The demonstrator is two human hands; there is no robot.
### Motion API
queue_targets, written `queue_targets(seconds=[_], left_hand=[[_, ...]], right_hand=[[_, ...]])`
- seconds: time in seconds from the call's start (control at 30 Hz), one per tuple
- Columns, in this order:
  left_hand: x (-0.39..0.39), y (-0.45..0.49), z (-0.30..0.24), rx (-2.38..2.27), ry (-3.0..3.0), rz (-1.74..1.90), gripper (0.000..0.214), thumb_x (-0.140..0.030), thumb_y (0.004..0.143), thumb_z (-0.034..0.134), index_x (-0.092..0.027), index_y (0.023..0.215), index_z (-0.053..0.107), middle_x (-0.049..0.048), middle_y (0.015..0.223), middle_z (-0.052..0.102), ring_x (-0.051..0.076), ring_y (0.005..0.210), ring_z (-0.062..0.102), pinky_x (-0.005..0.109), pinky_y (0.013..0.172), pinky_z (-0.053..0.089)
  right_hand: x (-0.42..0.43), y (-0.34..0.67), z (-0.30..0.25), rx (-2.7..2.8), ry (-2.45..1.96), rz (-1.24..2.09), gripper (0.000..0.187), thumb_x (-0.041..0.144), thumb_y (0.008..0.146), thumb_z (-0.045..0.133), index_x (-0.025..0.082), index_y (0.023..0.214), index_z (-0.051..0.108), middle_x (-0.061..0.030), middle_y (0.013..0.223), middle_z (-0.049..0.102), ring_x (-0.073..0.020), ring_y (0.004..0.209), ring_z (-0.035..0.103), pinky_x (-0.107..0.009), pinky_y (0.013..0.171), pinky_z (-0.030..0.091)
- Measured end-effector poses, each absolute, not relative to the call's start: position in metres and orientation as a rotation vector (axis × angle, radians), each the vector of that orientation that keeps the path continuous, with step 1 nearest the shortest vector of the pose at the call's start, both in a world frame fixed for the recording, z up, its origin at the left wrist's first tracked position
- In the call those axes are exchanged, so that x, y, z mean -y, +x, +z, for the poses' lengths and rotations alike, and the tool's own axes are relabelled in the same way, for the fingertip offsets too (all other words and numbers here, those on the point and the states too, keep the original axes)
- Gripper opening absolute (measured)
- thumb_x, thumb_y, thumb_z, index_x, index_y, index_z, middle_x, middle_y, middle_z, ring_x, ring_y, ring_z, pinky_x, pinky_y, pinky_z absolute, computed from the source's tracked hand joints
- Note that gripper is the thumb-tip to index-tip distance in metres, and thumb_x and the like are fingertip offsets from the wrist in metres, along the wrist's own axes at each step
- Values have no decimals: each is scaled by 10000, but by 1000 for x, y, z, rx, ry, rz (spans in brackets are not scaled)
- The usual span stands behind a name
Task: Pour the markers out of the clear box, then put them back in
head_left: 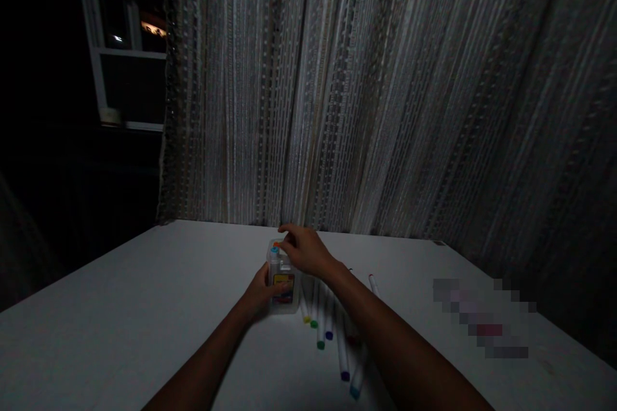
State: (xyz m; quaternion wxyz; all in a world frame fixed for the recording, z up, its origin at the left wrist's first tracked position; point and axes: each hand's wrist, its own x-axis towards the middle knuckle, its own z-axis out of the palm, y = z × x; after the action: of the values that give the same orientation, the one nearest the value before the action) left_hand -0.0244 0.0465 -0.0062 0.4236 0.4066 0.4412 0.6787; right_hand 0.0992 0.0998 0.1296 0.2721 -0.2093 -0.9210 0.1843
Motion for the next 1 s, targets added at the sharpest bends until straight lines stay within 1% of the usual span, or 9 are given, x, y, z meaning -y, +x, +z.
queue_targets(seconds=[0.1,0.2,0.37,0.47,0.57,0.67,0.87,0.93,1.0], left_hand=[[-45,-23,-4,-1124,1009,1688,618,-299,448,891,-150,950,562,72,837,718,220,723,675,351,652,545],[-46,-23,-6,-1115,997,1681,635,-299,455,891,-146,970,553,78,853,718,217,727,676,359,658,553],[-44,-21,-5,-1109,1022,1653,638,-345,485,878,-144,990,544,79,848,706,212,702,665,329,576,547],[-42,-20,-1,-1118,1047,1668,646,-345,463,886,-138,978,556,85,856,706,212,733,665,337,632,555],[-42,-21,-2,-1151,1024,1660,644,-343,458,886,-142,973,557,83,865,702,220,743,663,347,626,559],[-45,-23,-8,-1133,1036,1639,663,-328,485,878,-152,1031,545,80,880,698,231,752,664,348,599,558],[-44,-27,-13,-1100,1067,1635,809,-260,531,866,-187,1231,466,88,949,704,247,834,679,377,713,557],[-42,-27,-10,-1073,1070,1654,865,-262,531,864,-201,1280,435,90,980,702,253,871,678,388,758,550],[-40,-27,-7,-1035,1069,1660,912,-278,532,860,-225,1319,402,87,997,700,259,879,678,394,762,549]], right_hand=[[-103,129,118,2235,-600,473,282,194,842,507,158,1098,619,-42,875,682,-148,785,617,-245,715,442],[-116,157,88,2124,-798,466,257,208,850,478,126,1042,628,-68,857,674,-168,795,613,-266,735,451],[-135,181,23,2210,-990,232,264,164,843,446,111,1015,639,-121,964,658,-220,948,570,-327,866,422],[-139,185,3,2302,-1001,184,250,153,839,454,118,989,651,-123,969,652,-228,987,543,-327,899,406],[-140,186,-1,2332,-1001,204,256,143,832,469,128,1016,647,-111,999,645,-215,1012,528,-314,927,391],[-140,187,1,2337,-1014,238,261,135,830,475,118,1030,642,-108,1007,642,-207,1017,524,-303,927,390],[-138,188,0,2359,-1020,267,239,140,830,489,126,1013,642,-102,988,639,-203,1005,527,-296,891,401],[-138,189,-2,2361,-1024,272,238,139,829,492,131,1013,643,-98,988,639,-201,997,531,-295,885,401],[-139,189,-3,2362,-1031,274,237,138,828,493,135,1010,645,-94,978,640,-201,984,537,-296,874,403]])
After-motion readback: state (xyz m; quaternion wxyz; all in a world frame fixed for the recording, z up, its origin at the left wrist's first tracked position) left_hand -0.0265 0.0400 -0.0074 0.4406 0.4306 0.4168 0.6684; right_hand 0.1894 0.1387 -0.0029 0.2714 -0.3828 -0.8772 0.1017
